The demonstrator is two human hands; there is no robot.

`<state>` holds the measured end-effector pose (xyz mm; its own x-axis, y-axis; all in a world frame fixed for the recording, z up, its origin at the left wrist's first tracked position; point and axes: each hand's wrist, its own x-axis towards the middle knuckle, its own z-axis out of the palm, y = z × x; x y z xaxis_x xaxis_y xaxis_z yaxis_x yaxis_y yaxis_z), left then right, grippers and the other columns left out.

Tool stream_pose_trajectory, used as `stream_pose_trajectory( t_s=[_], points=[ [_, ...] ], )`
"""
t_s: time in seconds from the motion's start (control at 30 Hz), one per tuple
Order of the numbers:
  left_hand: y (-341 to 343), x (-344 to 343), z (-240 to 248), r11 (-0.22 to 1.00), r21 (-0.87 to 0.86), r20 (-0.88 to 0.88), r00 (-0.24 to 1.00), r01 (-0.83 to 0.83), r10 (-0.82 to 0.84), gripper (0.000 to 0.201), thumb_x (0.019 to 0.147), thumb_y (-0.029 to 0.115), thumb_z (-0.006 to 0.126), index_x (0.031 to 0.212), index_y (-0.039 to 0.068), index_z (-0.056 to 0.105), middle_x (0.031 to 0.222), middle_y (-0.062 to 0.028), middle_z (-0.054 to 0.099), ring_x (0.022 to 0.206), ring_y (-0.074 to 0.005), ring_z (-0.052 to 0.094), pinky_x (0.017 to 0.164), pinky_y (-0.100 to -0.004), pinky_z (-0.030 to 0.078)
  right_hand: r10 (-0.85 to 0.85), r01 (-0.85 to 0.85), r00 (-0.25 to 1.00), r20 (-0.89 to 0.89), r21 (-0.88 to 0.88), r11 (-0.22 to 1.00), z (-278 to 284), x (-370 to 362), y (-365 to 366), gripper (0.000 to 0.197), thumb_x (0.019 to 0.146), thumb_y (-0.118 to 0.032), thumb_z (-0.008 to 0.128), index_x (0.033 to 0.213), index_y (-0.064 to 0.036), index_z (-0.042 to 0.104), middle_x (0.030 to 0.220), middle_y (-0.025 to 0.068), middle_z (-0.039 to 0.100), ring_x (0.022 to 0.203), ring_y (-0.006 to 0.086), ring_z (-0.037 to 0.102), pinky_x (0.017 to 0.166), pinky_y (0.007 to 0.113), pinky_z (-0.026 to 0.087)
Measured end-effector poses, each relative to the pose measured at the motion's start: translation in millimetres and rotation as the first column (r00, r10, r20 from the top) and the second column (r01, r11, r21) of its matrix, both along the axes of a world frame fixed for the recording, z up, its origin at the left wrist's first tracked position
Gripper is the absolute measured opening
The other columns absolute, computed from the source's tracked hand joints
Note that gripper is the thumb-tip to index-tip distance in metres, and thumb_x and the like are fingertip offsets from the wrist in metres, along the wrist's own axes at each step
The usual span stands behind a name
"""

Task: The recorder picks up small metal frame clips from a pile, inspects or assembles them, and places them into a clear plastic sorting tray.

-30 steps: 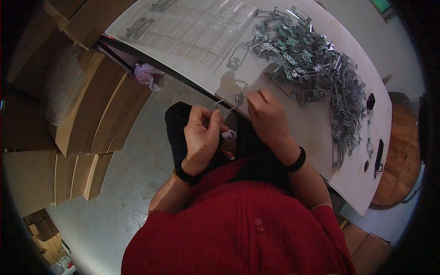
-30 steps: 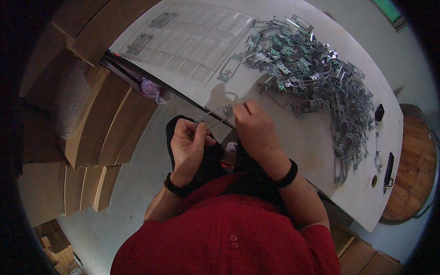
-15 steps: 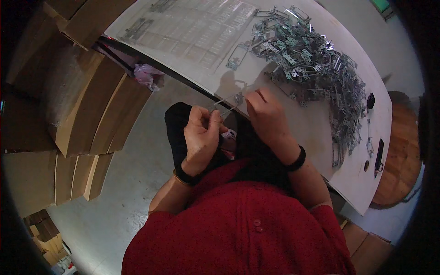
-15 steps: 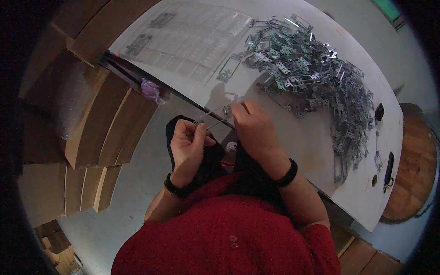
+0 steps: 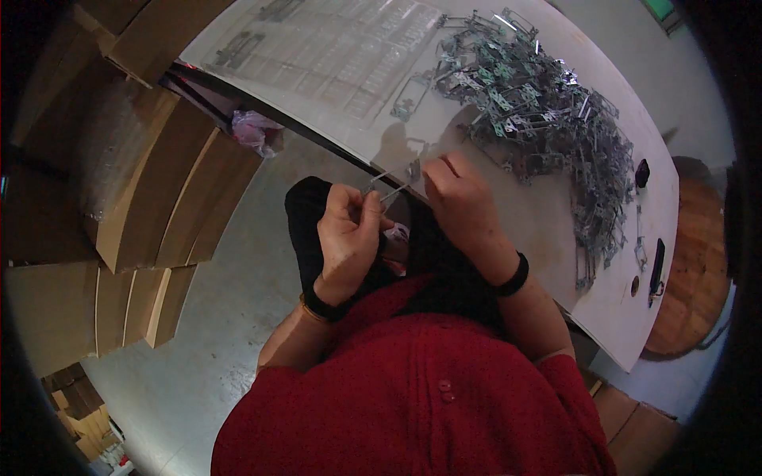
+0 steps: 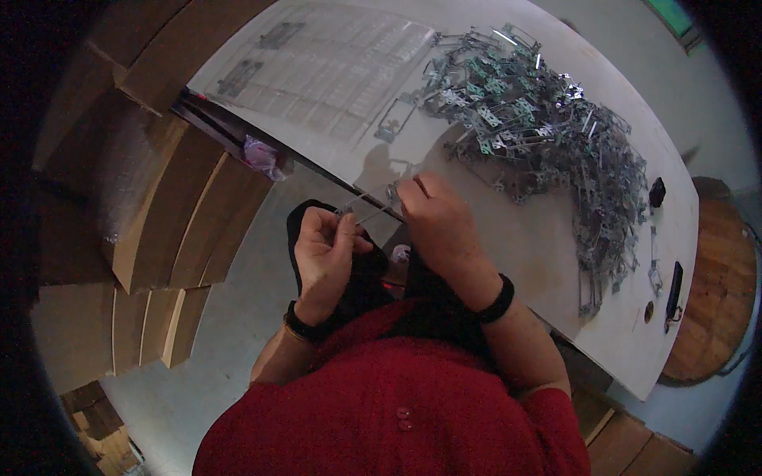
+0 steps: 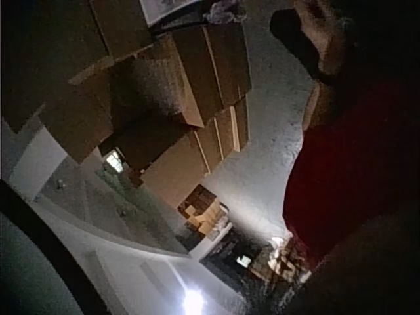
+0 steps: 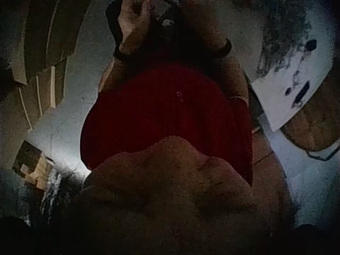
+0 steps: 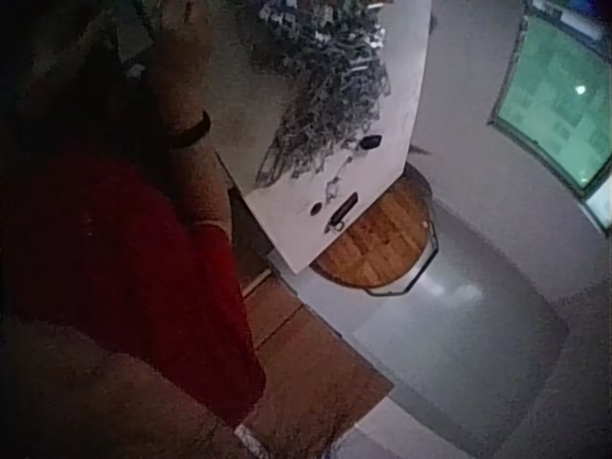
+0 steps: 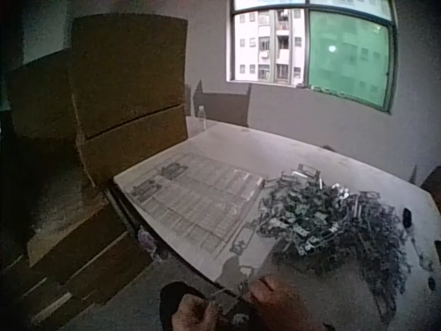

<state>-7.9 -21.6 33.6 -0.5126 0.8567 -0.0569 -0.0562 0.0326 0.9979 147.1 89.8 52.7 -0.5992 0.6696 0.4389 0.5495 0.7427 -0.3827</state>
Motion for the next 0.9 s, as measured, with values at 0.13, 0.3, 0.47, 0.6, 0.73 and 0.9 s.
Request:
stream_pose_trajectory(
  t_s=[0.13,0.3,0.47,0.6,0.73,0.9],
  points=[
    [0.3,-1.4,-1.0,0.999,-0.040,-0.006,1.000,0.015,-0.016,0.014,0.105,0.011,0.062,0.100,0.004,0.050,0.087,-0.0079,0.066,0.070,-0.0123,0.068,0.065,-0.0253,0.055,0.003,-0.003,1.000,0.010,-0.014,1.000,-0.5,0.9,0.9,0.011,0.082,0.000,0.064,0.092,-0.0035,0.061,0.091,0.0156,0.059,0.086,0.0368,0.064,0.073,0.045,0.054],
    [1.2,-0.2,1.5,0.998,-0.060,0.031,1.000,0.006,-0.004,0.014,0.105,0.011,0.062,0.100,0.004,0.050,0.087,-0.0076,0.066,0.070,-0.0119,0.068,0.065,-0.0249,0.054,0.011,-0.014,0.997,-0.083,-0.034,0.999,3.4,0.2,-1.9,0.008,0.086,-0.001,0.064,0.093,-0.0031,0.061,0.090,0.0173,0.060,0.084,0.0403,0.064,0.071,0.047,0.053],
    [0.0,-1.0,3.1,0.999,-0.047,0.024,1.000,-0.003,0.004,0.014,0.105,0.011,0.062,0.101,0.004,0.051,0.088,-0.0080,0.066,0.070,-0.0121,0.069,0.065,-0.0249,0.054,-0.022,-0.004,0.978,-0.208,-0.123,0.992,4.4,-0.1,-0.3,0.006,0.093,-0.004,0.065,0.097,-0.0040,0.062,0.091,0.0198,0.061,0.083,0.0452,0.063,0.070,0.050,0.053],
    [0.2,-1.4,-0.3,1.000,-0.026,0.032,0.999,0.010,-0.009,0.014,0.105,0.011,0.062,0.100,0.004,0.050,0.088,-0.0084,0.067,0.070,-0.0123,0.069,0.065,-0.0247,0.054,-0.055,0.035,0.989,-0.134,-0.152,0.988,4.0,1.6,1.2,0.007,0.092,-0.005,0.066,0.099,-0.0046,0.063,0.094,0.0200,0.063,0.086,0.0450,0.064,0.072,0.050,0.053],
    [0.5,-0.5,-1.3,1.000,-0.028,0.042,0.999,0.008,-0.007,0.014,0.105,0.011,0.061,0.100,0.004,0.050,0.088,-0.0084,0.067,0.070,-0.0121,0.068,0.065,-0.0247,0.054,-0.069,0.044,0.984,-0.164,-0.150,0.988,-0.4,1.3,3.3,0.007,0.092,-0.005,0.066,0.099,-0.0046,0.063,0.094,0.0197,0.063,0.087,0.0446,0.064,0.073,0.050,0.054],
    [-0.4,-1.1,-1.9,1.000,-0.027,0.022,1.000,0.001,0.000,0.015,0.106,0.012,0.061,0.100,0.004,0.051,0.088,-0.0083,0.067,0.070,-0.0121,0.068,0.065,-0.0250,0.054,-0.061,0.032,0.983,-0.171,-0.171,0.985,0.0,0.0,3.1,0.007,0.091,-0.004,0.066,0.097,-0.0044,0.063,0.093,0.0195,0.063,0.085,0.0434,0.065,0.071,0.049,0.054]
  ],
)
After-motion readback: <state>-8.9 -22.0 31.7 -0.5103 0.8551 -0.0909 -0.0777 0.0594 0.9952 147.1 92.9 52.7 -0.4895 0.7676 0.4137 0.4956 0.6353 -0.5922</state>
